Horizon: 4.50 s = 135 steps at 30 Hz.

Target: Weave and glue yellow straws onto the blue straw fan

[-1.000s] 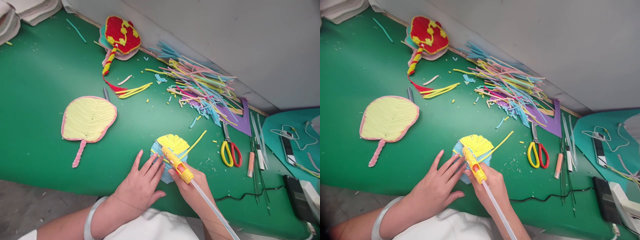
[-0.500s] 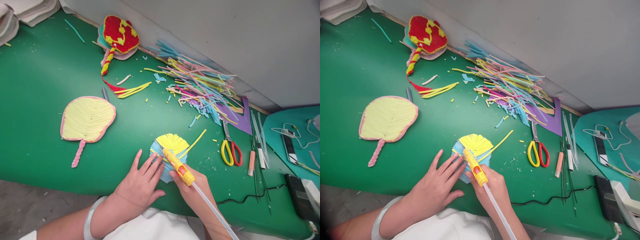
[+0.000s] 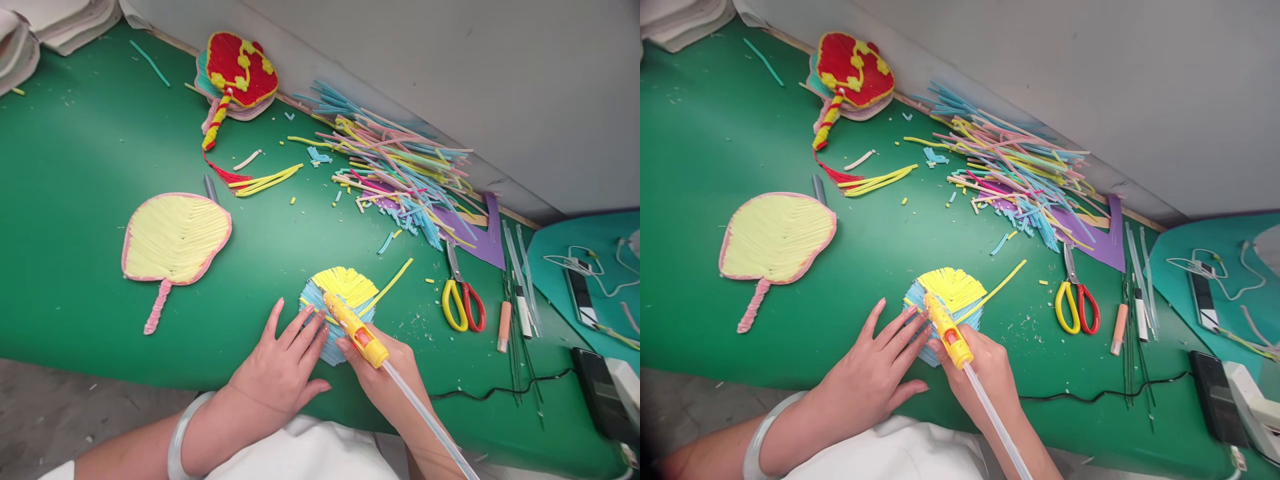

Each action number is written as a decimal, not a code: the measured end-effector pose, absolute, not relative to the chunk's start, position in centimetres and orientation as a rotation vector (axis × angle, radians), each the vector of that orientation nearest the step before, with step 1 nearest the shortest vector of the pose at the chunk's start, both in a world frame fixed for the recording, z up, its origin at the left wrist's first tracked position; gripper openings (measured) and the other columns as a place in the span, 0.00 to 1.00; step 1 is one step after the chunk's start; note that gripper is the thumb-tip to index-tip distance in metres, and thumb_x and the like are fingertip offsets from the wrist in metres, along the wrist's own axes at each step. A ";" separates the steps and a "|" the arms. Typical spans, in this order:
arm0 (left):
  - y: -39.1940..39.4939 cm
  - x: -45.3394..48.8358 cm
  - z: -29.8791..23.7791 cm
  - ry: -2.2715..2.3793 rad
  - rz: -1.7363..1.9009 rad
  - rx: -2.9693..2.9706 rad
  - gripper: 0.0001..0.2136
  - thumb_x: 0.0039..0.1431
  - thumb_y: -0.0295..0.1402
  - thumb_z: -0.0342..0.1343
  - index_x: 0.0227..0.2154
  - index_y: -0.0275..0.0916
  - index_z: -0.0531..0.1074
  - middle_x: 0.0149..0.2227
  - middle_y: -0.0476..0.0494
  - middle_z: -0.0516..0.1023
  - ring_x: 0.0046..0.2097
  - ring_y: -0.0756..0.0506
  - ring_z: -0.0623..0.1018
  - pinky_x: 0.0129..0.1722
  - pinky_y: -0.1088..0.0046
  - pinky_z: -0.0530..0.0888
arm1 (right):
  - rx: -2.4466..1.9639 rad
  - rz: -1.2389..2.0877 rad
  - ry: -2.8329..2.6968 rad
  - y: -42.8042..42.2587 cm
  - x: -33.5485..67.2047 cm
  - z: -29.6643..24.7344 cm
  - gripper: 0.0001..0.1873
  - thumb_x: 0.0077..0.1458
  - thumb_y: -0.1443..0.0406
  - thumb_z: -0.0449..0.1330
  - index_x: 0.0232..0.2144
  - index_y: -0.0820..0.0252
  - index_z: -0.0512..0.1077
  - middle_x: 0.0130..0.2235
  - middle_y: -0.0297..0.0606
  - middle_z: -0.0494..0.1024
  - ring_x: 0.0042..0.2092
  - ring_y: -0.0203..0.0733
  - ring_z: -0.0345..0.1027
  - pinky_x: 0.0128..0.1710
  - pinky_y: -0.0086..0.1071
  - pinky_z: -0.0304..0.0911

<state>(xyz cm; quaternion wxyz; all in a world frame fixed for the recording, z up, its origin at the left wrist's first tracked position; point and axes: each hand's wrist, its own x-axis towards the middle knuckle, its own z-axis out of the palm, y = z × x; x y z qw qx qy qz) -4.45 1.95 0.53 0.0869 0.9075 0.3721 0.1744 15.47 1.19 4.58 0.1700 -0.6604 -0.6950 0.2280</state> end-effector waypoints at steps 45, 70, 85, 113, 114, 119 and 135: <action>2.0 -4.4 0.6 1.109 0.576 2.710 0.29 0.66 0.53 0.51 0.58 0.34 0.70 0.63 0.34 0.70 0.65 0.36 0.66 0.70 0.44 0.43 | -1.825 0.510 -2.084 0.4 16.1 4.5 0.24 0.68 0.50 0.50 0.24 0.56 0.64 0.20 0.29 0.68 0.20 0.33 0.61 0.21 0.25 0.54; 1.8 -4.3 0.0 1.102 0.646 2.683 0.29 0.65 0.52 0.53 0.58 0.33 0.70 0.62 0.34 0.71 0.64 0.36 0.68 0.70 0.43 0.41 | -1.774 0.421 -2.092 -1.4 17.5 4.0 0.20 0.66 0.55 0.54 0.24 0.57 0.63 0.20 0.26 0.66 0.19 0.32 0.60 0.19 0.25 0.56; 1.7 -4.3 -0.1 1.100 0.642 2.672 0.29 0.65 0.51 0.53 0.59 0.32 0.69 0.63 0.33 0.70 0.66 0.35 0.66 0.70 0.42 0.42 | -1.830 0.483 -1.992 -1.8 17.5 4.3 0.21 0.65 0.54 0.54 0.22 0.56 0.62 0.19 0.27 0.65 0.19 0.32 0.58 0.19 0.27 0.54; 2.1 -4.4 0.5 1.068 0.602 2.695 0.26 0.67 0.46 0.54 0.59 0.32 0.68 0.63 0.32 0.70 0.65 0.34 0.67 0.69 0.40 0.45 | -1.885 0.575 -1.947 -2.9 18.9 4.3 0.20 0.65 0.55 0.55 0.22 0.56 0.63 0.20 0.28 0.66 0.20 0.33 0.60 0.19 0.27 0.57; 2.1 -4.4 0.6 1.064 0.596 2.695 0.26 0.66 0.46 0.54 0.60 0.33 0.67 0.62 0.32 0.70 0.65 0.34 0.67 0.69 0.39 0.46 | -1.890 0.575 -1.934 -2.9 18.9 4.4 0.20 0.65 0.55 0.54 0.22 0.56 0.63 0.20 0.28 0.66 0.20 0.33 0.60 0.20 0.27 0.57; 2.2 -4.6 0.7 1.042 0.574 2.717 0.26 0.67 0.44 0.55 0.62 0.34 0.66 0.62 0.33 0.71 0.65 0.34 0.68 0.69 0.38 0.48 | -1.915 0.590 -1.869 -2.9 19.1 4.4 0.22 0.65 0.53 0.54 0.23 0.57 0.66 0.20 0.29 0.66 0.20 0.33 0.59 0.20 0.26 0.56; 2.2 -4.4 0.6 1.068 0.597 2.749 0.24 0.68 0.44 0.53 0.59 0.32 0.67 0.62 0.33 0.71 0.65 0.34 0.67 0.70 0.41 0.46 | -1.980 0.748 -1.689 -2.9 20.2 3.6 0.24 0.62 0.49 0.56 0.20 0.56 0.64 0.18 0.28 0.64 0.19 0.32 0.57 0.18 0.26 0.53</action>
